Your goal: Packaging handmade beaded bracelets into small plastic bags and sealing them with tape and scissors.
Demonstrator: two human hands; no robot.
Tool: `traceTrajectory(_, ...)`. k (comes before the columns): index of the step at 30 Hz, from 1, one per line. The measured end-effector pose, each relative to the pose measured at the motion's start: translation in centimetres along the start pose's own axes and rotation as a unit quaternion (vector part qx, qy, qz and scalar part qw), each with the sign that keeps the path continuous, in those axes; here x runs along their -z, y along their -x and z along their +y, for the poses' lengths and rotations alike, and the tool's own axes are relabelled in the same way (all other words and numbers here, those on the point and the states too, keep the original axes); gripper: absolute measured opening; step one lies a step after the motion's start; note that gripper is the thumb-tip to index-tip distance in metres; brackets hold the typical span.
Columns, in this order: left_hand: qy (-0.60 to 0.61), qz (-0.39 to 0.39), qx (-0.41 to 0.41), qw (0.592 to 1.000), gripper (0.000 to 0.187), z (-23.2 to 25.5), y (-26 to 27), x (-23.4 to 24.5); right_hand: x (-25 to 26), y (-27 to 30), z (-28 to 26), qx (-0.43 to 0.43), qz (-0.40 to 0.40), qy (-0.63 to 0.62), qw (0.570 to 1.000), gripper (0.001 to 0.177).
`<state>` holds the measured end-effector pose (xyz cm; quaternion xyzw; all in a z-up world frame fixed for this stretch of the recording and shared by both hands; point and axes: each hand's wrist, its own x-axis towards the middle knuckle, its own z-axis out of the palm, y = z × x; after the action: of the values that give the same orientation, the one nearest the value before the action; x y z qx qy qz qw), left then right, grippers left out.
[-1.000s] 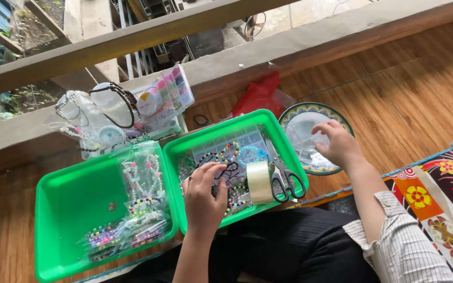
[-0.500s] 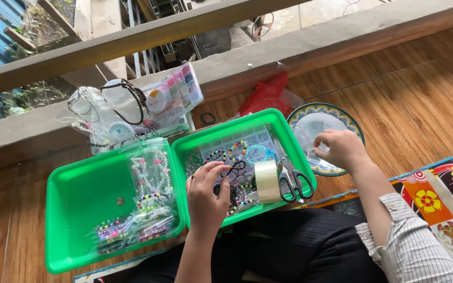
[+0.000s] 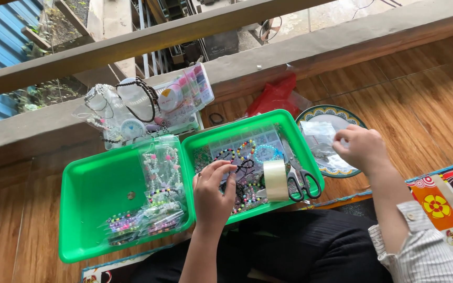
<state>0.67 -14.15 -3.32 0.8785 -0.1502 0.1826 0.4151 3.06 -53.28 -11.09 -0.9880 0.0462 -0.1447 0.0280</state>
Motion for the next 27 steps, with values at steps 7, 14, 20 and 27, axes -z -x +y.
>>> traceTrajectory(7,0.0,-0.011,-0.014,1.0,0.015,0.2,0.4,-0.5,-0.9,2.0,2.4,-0.043,-0.002,-0.06,0.997,0.011)
traceTrajectory(14,-0.007,-0.013,-0.005,1.0,0.017,-0.1,0.4,-0.6,-0.1,0.1,-1.1,0.093,-0.125,-0.015,0.988,0.028)
traceTrajectory(20,-0.007,-0.02,-0.009,1.0,0.015,-0.1,0.3,-0.7,1.7,0.6,-0.4,0.03,-0.275,0.075,0.958,0.062)
traceTrajectory(27,-0.013,-0.022,0.001,1.0,0.012,0.1,0.5,-1.0,3.9,1.2,0.0,-0.022,-0.246,-0.098,0.964,0.01)
